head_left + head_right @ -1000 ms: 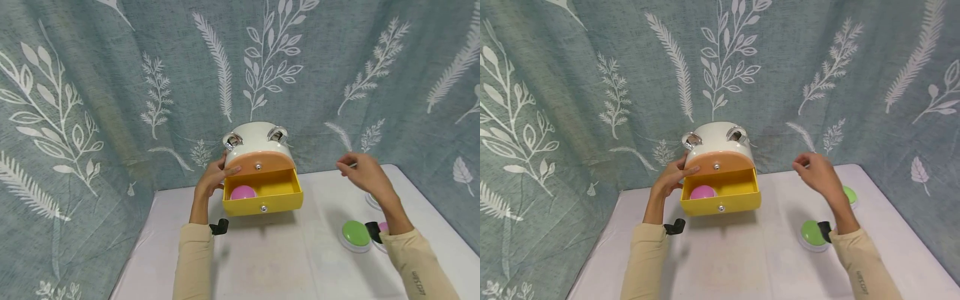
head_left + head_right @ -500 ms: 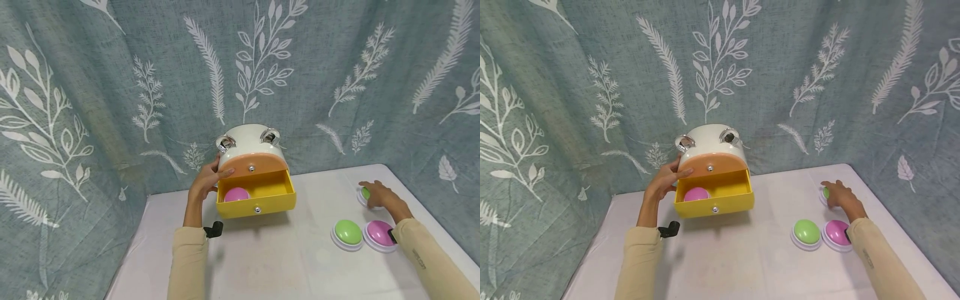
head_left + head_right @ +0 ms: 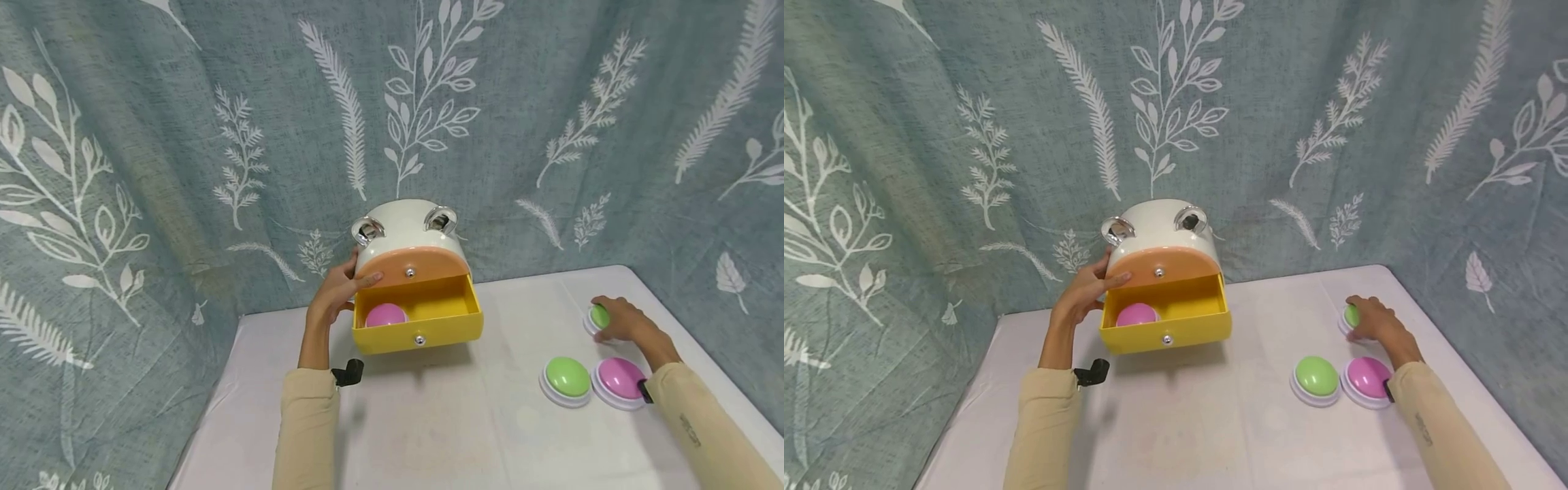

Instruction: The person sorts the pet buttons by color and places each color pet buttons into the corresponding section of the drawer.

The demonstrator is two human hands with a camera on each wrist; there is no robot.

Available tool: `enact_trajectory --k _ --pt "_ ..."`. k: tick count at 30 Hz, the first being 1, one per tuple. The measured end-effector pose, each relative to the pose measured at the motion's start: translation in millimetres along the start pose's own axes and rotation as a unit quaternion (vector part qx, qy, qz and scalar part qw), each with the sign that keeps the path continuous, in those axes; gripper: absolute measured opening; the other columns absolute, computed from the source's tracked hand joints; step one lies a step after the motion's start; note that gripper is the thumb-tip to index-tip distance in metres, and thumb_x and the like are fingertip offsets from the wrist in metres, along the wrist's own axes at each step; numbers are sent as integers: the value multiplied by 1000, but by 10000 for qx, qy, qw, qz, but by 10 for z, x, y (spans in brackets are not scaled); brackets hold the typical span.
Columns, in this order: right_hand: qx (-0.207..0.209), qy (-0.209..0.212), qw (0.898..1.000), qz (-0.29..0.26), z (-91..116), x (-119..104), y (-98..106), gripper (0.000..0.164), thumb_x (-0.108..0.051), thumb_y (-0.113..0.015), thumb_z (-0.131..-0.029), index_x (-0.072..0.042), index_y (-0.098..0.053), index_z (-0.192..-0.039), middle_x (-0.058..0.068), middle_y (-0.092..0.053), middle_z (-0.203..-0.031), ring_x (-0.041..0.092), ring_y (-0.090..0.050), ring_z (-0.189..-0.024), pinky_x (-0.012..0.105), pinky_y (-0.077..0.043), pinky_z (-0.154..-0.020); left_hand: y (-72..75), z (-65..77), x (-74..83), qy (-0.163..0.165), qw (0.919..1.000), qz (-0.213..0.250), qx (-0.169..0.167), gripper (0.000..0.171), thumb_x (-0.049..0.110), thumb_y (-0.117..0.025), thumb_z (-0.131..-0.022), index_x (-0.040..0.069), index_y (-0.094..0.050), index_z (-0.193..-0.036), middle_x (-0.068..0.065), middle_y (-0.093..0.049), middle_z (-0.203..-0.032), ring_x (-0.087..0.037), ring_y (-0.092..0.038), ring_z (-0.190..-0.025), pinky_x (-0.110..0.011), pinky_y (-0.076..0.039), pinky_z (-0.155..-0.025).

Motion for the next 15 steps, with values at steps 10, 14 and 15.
enact_trajectory --k 10,14,15 --pt "-189 -400 9985 -337 136 12 -59 96 -18 -83 -84 13 -25 -154 58 -26 -142 77 -33 -131 83 -38 -102 9 -10 4 -23 10000 -23 31 98 43 -73 -98 29 -5 -168 -8 -21 -175 -39 -42 -152 -55 -60 -99" --pt "-281 -1020 9926 -595 446 -8 -122 110 -35 -80 -89 14 -8 -157 63 -7 -145 85 -18 -132 88 -32 -103 3 4 16 -14 10000 -50 11 98 44 -73 -98 30 -5 -168 -8 -21 -175 -39 -44 -151 -55 -59 -99" --pt "-280 -1058 9923 -573 528 -34 -132 111 -39 -79 -90 16 -10 -156 63 -10 -144 85 -20 -130 87 -33 -101 3 2 22 -34 10000 -49 -5 98 43 -73 -98 30 -5 -168 -8 -20 -175 -39 -44 -151 -55 -60 -99"
Point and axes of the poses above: each hand's wrist, its own z-axis away from the middle knuckle, its own y-axis out of the back of the hand, x = y × z, the point moved 10 cm from there along -z, towards the middle knuckle
